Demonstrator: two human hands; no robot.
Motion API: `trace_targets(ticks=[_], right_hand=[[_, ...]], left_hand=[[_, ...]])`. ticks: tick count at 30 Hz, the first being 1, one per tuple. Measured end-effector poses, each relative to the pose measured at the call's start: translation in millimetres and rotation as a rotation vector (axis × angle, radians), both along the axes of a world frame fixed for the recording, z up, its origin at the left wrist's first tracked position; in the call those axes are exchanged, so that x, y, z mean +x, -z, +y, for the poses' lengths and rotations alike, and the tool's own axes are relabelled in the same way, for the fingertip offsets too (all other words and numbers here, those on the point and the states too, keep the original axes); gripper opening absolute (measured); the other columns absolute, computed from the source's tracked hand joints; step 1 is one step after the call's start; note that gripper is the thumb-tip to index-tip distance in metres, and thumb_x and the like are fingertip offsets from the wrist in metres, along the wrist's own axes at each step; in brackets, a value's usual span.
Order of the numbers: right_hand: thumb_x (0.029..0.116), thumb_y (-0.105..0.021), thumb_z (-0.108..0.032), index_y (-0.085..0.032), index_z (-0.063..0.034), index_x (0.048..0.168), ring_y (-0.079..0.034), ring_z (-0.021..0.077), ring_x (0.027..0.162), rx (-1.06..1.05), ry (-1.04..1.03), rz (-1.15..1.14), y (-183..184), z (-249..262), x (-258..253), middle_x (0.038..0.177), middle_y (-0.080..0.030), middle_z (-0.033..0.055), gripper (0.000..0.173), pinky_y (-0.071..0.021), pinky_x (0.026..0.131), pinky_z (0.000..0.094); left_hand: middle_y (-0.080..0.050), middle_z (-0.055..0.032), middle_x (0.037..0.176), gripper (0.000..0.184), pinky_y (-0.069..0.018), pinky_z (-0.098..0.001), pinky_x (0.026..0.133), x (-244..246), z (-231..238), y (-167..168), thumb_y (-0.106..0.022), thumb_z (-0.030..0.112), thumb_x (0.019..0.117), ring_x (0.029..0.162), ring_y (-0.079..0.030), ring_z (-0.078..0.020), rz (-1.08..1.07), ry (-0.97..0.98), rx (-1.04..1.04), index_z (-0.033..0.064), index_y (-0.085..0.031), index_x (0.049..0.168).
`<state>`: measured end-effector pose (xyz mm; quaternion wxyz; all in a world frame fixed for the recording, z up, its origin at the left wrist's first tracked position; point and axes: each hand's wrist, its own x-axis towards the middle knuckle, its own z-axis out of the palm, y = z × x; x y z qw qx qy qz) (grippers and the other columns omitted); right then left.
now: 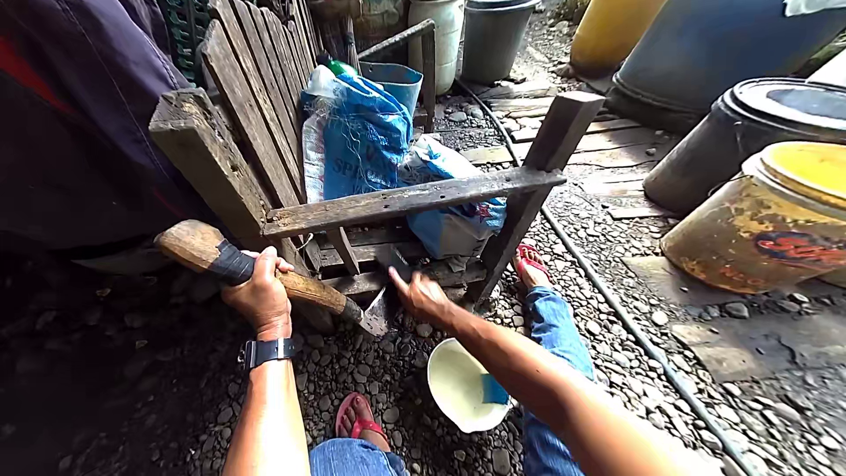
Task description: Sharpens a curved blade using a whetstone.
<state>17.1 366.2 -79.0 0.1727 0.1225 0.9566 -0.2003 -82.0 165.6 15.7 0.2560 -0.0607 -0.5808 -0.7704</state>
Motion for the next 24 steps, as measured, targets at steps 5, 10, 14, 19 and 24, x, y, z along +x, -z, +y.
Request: trace_targets(ticks=[5, 10, 14, 19, 24], right_hand=[[0.1104, -0.036, -0.024, -0.016, -0.0171, 0.167, -0.055, 0.0522, 0.127, -0.013, 0.101, -0.010, -0.8, 0.7, -19.5, 0.142, -0.049, 0.0377, 0.060, -0.0468, 0.103, 0.0604], [0.1073, -0.045, -0.017, -0.014, -0.0189, 0.167, -0.055, 0.0565, 0.122, -0.027, -0.079, -0.006, 14.1, -18.1, 23.4, 0.139, -0.047, 0.0406, 0.067, -0.0491, 0.096, 0.0632], [0.1109, -0.035, -0.024, -0.014, -0.0170, 0.167, -0.054, 0.0503, 0.129, -0.019, 0.163, -0.018, -8.3, 2.1, -34.3, 0.145, -0.048, 0.0362, 0.060, -0.0458, 0.106, 0.0581], [0.1070, -0.045, -0.014, -0.013, -0.0174, 0.167, -0.051, 0.0563, 0.129, -0.056, 0.010, -0.038, 10.3, -24.5, 20.1, 0.143, -0.043, 0.0412, 0.068, -0.0480, 0.102, 0.0618], [0.1086, -0.042, -0.017, -0.012, -0.0169, 0.167, -0.053, 0.0541, 0.128, -0.072, 0.085, -0.016, -4.4, -9.5, -10.1, 0.143, -0.046, 0.0398, 0.065, -0.0472, 0.103, 0.0613]], left_hand=[[-0.058, 0.0046, 0.053, 0.018, -0.0571, -0.0251, 0.048, 3.4, -1.4, 0.3, -0.054, -0.008, 0.0882, 0.044, -0.061, -0.0095, 0.023, 0.011, -0.017, 0.0095, -0.051, 0.085], [-0.057, 0.0046, 0.053, 0.019, -0.0567, -0.0247, 0.048, -5.8, -1.1, 2.2, -0.055, -0.009, 0.0881, 0.044, -0.060, -0.0089, -0.013, -0.022, -0.001, 0.0087, -0.051, 0.083], [-0.058, 0.0048, 0.053, 0.018, -0.0569, -0.0248, 0.049, 1.9, -1.6, 0.2, -0.054, -0.008, 0.0871, 0.045, -0.060, -0.0092, 0.008, 0.003, -0.013, 0.0098, -0.051, 0.084], [-0.057, 0.0042, 0.053, 0.019, -0.0567, -0.0249, 0.048, -2.3, 0.7, 1.2, -0.056, -0.009, 0.0864, 0.044, -0.060, -0.0093, 0.008, -0.002, -0.006, 0.0087, -0.052, 0.081], [-0.058, 0.0040, 0.053, 0.017, -0.0573, -0.0251, 0.049, 1.0, 0.6, 0.7, -0.056, -0.008, 0.0869, 0.045, -0.061, -0.0096, -0.005, -0.010, -0.013, 0.0085, -0.052, 0.083]])
